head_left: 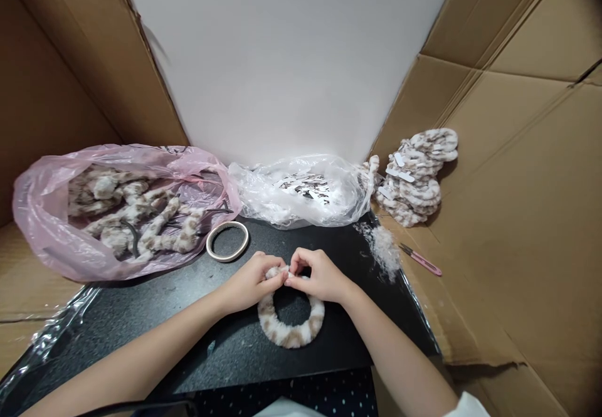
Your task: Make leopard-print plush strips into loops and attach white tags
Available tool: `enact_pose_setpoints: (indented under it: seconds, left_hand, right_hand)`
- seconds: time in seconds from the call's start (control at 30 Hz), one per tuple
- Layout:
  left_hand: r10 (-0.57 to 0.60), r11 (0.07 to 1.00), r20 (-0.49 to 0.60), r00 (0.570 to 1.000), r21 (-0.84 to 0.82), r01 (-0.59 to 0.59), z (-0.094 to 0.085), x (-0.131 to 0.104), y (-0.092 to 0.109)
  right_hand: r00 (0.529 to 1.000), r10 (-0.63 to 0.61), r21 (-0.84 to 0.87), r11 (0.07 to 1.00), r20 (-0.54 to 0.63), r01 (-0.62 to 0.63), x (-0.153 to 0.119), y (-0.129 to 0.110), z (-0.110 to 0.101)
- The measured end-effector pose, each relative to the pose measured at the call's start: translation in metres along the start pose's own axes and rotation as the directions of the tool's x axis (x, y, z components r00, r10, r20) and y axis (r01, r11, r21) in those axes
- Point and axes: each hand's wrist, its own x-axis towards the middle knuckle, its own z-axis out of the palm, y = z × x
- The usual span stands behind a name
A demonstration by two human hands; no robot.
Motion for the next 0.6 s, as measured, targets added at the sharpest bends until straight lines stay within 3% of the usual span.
enact_pose_setpoints:
  seconds: [0.13, 0.2, 0.3, 0.37, 0.43, 0.53, 0.57, 0.6]
  left_hand:
    - [-0.015, 1.000, 0.060, 0.998, 0.024, 0.014, 0.003, 0.002, 0.000]
    - [-0.027, 0.999, 0.054, 0.998, -0.026, 0.029, 0.004, 0.003, 0.001]
    - [-0.041, 0.982, -0.104, 0.994, -0.185, 0.021, 0.002, 0.003, -0.004]
    - [-0.089, 0.971, -0.256, 0.963, -0.238, 0.026, 0.001, 0.002, -0.013]
    - [-0.119, 0.971, -0.321, 0.939, -0.237, 0.041, 0.001, 0.003, -0.025]
    - [-0.138, 0.977, -0.399, 0.906, -0.207, 0.057, 0.004, 0.006, -0.040]
    - [-0.142, 0.978, -0.404, 0.904, -0.197, 0.066, 0.006, 0.007, -0.044]
    - [-0.146, 0.980, -0.404, 0.903, -0.187, 0.075, 0.008, 0.007, -0.047]
  right_hand:
    - [0.991, 0.009, -0.071, 0.997, 0.136, 0.000, -0.003, -0.004, -0.004]
    - [0.992, 0.017, -0.130, 0.992, 0.125, -0.001, -0.003, -0.004, -0.006]
    - [1.000, -0.019, -0.154, 0.988, -0.006, 0.018, -0.002, -0.006, -0.006]
    - [0.991, -0.045, -0.093, 0.995, -0.123, 0.033, -0.001, -0.006, -0.003]
    - [0.972, -0.037, 0.004, 0.999, -0.231, 0.039, 0.003, -0.005, -0.003]
    - [0.911, -0.076, 0.016, 0.996, -0.406, 0.090, 0.010, -0.010, -0.030]
    - [0.860, -0.135, -0.061, 0.991, -0.493, 0.121, 0.013, -0.018, -0.051]
    - [0.778, -0.221, -0.190, 0.973, -0.587, 0.133, 0.016, -0.030, -0.078]
